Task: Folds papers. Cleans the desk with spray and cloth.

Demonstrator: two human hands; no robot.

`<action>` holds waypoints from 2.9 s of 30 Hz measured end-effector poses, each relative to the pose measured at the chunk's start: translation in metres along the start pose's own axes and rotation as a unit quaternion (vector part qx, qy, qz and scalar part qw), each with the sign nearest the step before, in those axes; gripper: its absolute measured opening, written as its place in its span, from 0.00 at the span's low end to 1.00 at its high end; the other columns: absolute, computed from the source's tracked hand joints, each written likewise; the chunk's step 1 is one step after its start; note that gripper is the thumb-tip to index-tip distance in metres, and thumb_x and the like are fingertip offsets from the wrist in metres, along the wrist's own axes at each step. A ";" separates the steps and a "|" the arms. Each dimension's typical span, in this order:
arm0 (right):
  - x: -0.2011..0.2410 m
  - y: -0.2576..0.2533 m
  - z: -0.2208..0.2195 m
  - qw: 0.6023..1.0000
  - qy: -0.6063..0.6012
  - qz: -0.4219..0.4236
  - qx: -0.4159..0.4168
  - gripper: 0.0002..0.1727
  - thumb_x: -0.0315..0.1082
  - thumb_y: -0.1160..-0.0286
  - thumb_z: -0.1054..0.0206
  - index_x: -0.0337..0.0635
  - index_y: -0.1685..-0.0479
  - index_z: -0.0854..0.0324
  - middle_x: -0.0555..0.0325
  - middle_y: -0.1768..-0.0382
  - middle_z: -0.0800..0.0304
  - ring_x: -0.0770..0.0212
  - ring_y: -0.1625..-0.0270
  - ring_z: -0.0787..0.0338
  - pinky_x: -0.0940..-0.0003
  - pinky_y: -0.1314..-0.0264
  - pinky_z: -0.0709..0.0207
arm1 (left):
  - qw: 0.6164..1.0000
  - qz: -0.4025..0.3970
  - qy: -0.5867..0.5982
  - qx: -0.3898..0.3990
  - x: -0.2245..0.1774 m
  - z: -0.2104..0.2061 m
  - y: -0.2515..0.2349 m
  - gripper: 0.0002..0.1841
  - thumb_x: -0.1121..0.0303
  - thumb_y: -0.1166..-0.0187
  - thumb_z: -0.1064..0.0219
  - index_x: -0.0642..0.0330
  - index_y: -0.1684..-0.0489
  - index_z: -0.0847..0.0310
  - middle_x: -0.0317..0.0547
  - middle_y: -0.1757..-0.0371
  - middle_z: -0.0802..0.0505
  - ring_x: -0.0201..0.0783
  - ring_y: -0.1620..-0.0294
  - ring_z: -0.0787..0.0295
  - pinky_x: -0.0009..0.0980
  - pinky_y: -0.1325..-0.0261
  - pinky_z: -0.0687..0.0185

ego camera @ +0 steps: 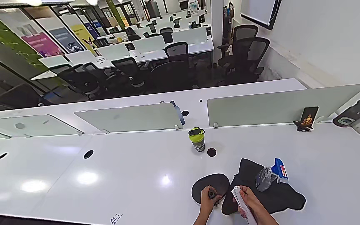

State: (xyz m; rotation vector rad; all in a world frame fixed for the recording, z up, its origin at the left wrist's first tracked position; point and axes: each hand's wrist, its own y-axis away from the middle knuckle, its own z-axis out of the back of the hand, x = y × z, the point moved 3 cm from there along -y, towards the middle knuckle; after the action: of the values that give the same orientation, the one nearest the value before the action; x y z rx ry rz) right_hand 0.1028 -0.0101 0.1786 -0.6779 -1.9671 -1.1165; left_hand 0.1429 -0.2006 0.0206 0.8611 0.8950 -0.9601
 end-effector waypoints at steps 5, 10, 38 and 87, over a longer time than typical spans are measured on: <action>-0.004 0.002 0.006 0.997 -0.065 0.043 0.013 0.14 0.30 0.22 0.48 0.40 0.41 0.42 0.59 0.61 0.13 0.71 0.75 0.12 0.78 0.68 0.15 | 0.999 0.025 -0.048 -0.001 0.015 0.008 0.001 0.23 0.71 0.37 0.19 0.77 0.45 0.15 0.73 0.44 0.11 0.67 0.36 0.17 0.57 0.26 0.29; -0.001 0.002 0.010 0.994 -0.064 0.084 -0.028 0.10 0.29 0.20 0.51 0.41 0.45 0.34 0.59 0.59 0.08 0.67 0.62 0.06 0.72 0.58 0.11 | 0.996 -0.041 -0.012 -0.073 -0.050 0.017 0.014 0.34 0.62 0.41 0.17 0.75 0.35 0.18 0.72 0.31 0.15 0.72 0.24 0.26 0.68 0.24 0.36; 0.017 0.004 0.026 0.900 0.236 0.305 -0.202 0.26 0.21 0.34 0.35 0.21 0.32 0.26 0.45 0.58 0.04 0.70 0.64 0.05 0.77 0.60 0.14 | 0.959 0.054 0.274 -0.042 -0.162 0.026 0.031 0.05 0.80 0.21 0.34 0.72 0.63 0.11 0.38 0.74 0.06 0.21 0.75 0.12 0.20 0.65 0.15; 0.041 0.033 0.021 0.916 0.174 0.309 -0.187 0.14 0.21 0.32 0.33 0.23 0.49 0.27 0.60 0.65 0.12 0.87 0.65 0.14 0.87 0.58 0.19 | 0.970 -0.141 0.198 0.024 -0.201 0.024 0.045 0.13 0.80 0.26 0.31 0.78 0.46 0.18 0.45 0.57 0.03 0.24 0.59 0.05 0.24 0.50 0.09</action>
State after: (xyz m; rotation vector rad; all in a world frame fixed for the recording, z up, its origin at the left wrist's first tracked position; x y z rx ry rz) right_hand 0.0968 0.0268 0.2206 -1.1183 -1.1182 -1.1112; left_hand 0.1293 -0.1471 0.2210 1.0049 1.3704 -1.0763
